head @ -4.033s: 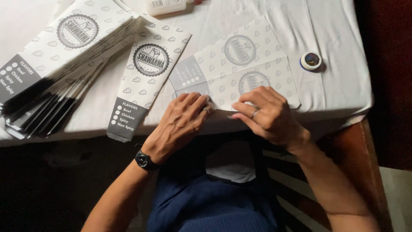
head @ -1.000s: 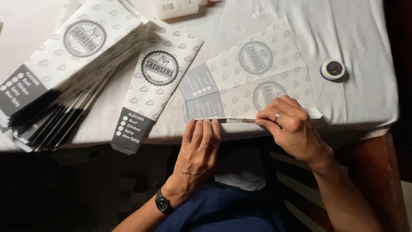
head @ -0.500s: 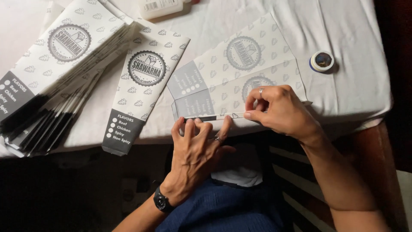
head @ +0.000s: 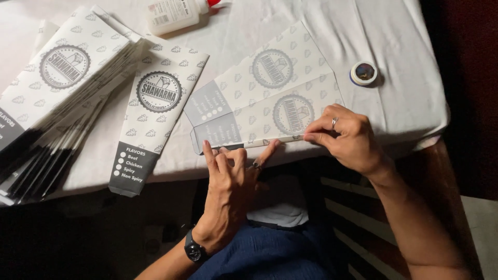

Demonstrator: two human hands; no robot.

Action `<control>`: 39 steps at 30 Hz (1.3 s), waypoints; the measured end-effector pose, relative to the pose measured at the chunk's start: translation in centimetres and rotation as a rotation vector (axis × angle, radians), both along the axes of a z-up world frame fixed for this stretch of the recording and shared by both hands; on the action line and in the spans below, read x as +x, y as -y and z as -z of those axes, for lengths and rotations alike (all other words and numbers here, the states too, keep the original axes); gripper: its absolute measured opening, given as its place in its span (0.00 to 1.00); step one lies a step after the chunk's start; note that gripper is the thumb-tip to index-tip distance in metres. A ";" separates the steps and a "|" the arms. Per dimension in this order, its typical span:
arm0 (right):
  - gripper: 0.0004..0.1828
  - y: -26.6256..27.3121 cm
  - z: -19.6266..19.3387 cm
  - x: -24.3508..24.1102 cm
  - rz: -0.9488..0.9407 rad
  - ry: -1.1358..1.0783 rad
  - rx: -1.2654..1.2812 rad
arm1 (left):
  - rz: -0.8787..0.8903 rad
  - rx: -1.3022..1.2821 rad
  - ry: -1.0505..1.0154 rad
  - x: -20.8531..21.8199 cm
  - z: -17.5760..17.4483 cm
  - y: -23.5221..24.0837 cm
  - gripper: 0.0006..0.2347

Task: Folding printed paper sheets into food packaging sleeves, sealing them with stickers, and stacking them.

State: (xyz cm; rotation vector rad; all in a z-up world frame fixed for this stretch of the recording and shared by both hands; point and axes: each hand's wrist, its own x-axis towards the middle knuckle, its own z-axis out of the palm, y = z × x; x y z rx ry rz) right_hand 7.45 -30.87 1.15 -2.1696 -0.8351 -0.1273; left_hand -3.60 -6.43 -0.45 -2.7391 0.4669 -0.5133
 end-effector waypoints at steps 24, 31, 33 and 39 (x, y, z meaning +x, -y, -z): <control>0.10 2.3 0.1 -0.3 0.158 0.094 -0.128 | -0.006 0.216 -0.115 0.5 -1.9 0.3 0.45; 0.10 2.0 0.0 0.1 0.191 0.033 -0.147 | -0.005 0.184 -0.102 0.3 -1.7 0.2 0.45; 0.11 2.0 0.1 0.1 0.237 -0.010 -0.205 | -0.009 0.173 -0.102 0.4 -1.4 0.2 0.47; 0.11 4.0 0.2 -0.2 0.262 -0.109 -0.015 | 0.008 0.077 -0.089 0.6 -0.8 0.1 0.33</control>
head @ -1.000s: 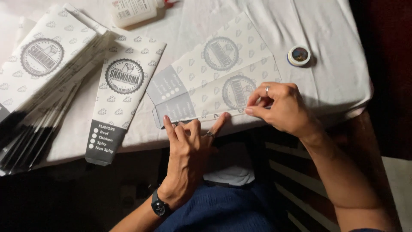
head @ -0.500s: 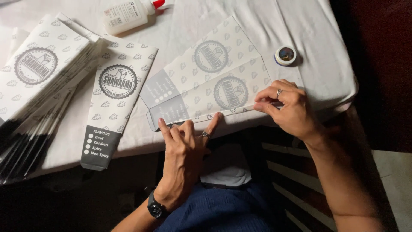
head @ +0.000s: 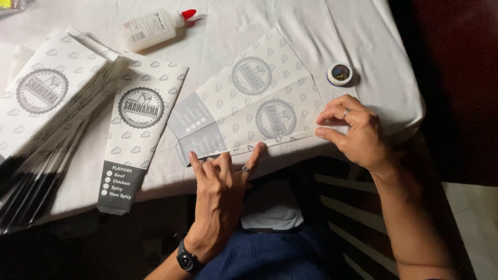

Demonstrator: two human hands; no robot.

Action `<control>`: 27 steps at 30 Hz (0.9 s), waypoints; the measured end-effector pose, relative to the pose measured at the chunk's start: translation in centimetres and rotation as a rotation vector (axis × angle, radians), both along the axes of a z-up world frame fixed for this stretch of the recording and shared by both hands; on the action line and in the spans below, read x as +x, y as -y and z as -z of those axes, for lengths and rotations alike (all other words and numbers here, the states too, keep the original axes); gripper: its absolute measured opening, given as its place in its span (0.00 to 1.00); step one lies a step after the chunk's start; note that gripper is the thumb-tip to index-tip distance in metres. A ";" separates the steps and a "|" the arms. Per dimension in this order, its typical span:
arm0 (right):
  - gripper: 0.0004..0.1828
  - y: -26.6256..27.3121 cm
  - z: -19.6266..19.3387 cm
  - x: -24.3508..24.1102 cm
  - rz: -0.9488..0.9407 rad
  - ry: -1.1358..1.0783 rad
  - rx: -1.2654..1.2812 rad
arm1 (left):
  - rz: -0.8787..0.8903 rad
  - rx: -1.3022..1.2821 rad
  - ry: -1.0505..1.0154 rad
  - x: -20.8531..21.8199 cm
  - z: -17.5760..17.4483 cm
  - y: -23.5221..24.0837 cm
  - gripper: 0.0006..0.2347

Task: Folding printed paper sheets into food packaging sleeves, sealing them with stickers, and stacking them.

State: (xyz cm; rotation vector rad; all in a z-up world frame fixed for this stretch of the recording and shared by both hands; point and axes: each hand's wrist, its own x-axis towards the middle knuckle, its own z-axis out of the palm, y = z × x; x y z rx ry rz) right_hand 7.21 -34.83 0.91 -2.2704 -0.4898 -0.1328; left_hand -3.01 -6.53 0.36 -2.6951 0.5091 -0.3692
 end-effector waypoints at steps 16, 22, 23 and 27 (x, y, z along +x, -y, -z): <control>0.18 1.0 0.3 6.2 0.132 0.504 -0.229 | -0.016 -0.107 0.051 0.3 0.1 0.2 0.40; 0.12 -4.7 -5.6 -0.6 -0.198 0.204 -0.083 | -0.021 -0.099 0.007 0.3 -0.3 0.3 0.43; 0.12 -5.8 -4.5 -1.2 -0.317 0.191 0.001 | -0.009 -0.104 -0.015 0.3 -0.4 0.3 0.40; 0.12 -6.2 -2.1 -1.5 -0.381 0.176 0.073 | -0.008 -0.085 -0.050 0.6 -1.3 0.0 0.39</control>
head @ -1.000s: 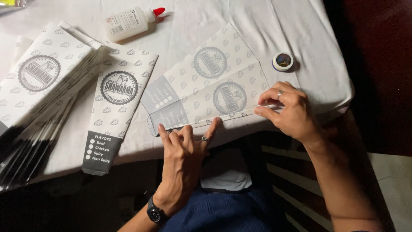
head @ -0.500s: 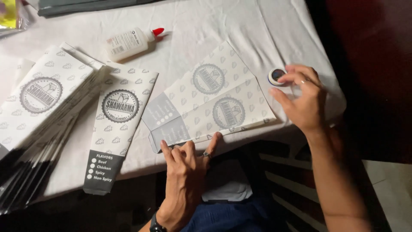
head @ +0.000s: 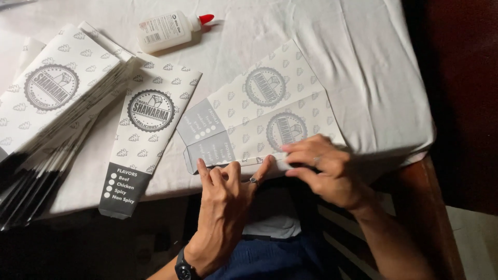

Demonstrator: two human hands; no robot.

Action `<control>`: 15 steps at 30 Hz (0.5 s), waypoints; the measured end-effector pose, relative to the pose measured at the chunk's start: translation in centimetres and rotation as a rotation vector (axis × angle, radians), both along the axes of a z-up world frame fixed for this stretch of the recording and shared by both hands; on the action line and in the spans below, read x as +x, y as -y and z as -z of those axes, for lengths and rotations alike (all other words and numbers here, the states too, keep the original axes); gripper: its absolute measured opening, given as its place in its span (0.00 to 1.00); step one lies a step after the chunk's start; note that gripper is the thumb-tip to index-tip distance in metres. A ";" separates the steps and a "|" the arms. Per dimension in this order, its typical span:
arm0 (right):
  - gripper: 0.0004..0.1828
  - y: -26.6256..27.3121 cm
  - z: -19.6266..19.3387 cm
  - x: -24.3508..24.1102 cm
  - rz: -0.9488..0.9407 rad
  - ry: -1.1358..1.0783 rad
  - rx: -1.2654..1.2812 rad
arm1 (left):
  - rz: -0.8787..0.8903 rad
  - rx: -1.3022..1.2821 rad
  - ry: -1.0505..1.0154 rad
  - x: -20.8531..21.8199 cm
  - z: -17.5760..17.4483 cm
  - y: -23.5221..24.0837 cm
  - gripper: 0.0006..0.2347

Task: Folding printed paper sheets into food packaging sleeves, sealing them with stickers, and stacking them.

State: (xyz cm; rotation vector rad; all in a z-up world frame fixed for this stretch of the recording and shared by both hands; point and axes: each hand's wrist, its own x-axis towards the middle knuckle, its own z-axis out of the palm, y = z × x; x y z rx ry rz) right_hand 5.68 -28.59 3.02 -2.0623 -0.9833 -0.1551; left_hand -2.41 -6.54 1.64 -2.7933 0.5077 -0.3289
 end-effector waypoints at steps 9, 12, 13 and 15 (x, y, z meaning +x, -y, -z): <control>0.12 3.5 -0.6 -0.5 0.270 0.005 -0.076 | -0.009 -0.029 0.040 -0.3 0.9 0.1 0.41; 0.12 -1.5 0.4 -0.9 0.063 0.032 0.062 | -0.002 -0.044 0.059 -0.4 1.8 0.1 0.38; 0.12 -1.0 0.3 -0.7 0.064 0.030 0.061 | -0.002 -0.045 0.057 -0.3 1.6 0.2 0.38; 0.11 -0.2 0.1 -0.3 0.074 0.040 0.014 | -0.010 -0.056 0.035 -0.2 1.3 0.1 0.37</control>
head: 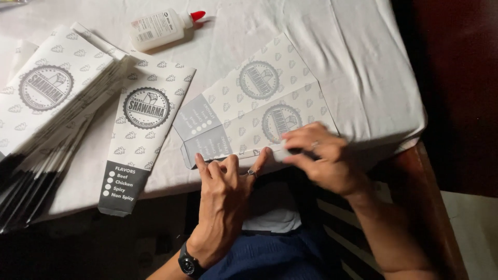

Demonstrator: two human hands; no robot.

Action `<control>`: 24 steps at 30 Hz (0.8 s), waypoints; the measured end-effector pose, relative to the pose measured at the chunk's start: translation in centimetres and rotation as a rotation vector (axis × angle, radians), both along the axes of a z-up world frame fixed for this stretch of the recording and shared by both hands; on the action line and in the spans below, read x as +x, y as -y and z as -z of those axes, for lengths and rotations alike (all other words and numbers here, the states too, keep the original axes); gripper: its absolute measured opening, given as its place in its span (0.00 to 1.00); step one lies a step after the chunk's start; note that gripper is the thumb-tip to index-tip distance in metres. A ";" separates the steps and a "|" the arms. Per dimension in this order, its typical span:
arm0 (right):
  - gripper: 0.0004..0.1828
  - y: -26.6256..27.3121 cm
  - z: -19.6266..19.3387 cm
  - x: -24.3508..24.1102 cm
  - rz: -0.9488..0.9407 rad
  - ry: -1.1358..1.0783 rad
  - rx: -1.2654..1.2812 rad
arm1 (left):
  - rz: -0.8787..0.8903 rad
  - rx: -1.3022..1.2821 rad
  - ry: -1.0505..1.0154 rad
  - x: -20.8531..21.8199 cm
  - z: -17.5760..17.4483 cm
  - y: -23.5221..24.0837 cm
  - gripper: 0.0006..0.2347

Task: Folding printed paper sheets into food packaging sleeves, sealing them with stickers, and stacking them.

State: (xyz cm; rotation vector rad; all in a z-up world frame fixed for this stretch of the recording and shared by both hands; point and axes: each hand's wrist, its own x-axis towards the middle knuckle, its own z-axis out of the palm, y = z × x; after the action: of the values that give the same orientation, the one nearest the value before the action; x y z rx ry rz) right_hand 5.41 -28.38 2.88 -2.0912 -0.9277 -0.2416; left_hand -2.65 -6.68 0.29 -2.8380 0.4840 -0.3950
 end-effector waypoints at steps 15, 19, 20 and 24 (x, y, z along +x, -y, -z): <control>0.12 -0.8 -0.9 -0.2 -0.105 -0.076 -0.056 | -0.017 -0.033 0.053 -0.1 0.9 0.4 0.38; 0.10 2.1 -0.7 0.7 -0.099 -0.140 -0.049 | -0.034 0.067 -0.042 -0.5 -0.5 0.4 0.37; 0.12 3.4 -0.8 0.9 -0.001 -0.094 -0.102 | -0.034 0.038 -0.008 -0.5 -0.1 0.5 0.40; 0.13 6.1 -0.7 0.7 0.236 -0.025 -0.155 | -0.026 -0.047 0.033 -0.3 -0.1 0.4 0.40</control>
State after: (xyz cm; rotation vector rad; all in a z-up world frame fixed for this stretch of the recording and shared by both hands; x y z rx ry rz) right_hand 6.12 -34.44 3.58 -2.3442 -0.7027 -0.2721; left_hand -2.92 -7.12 0.37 -2.8748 0.4361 -0.4532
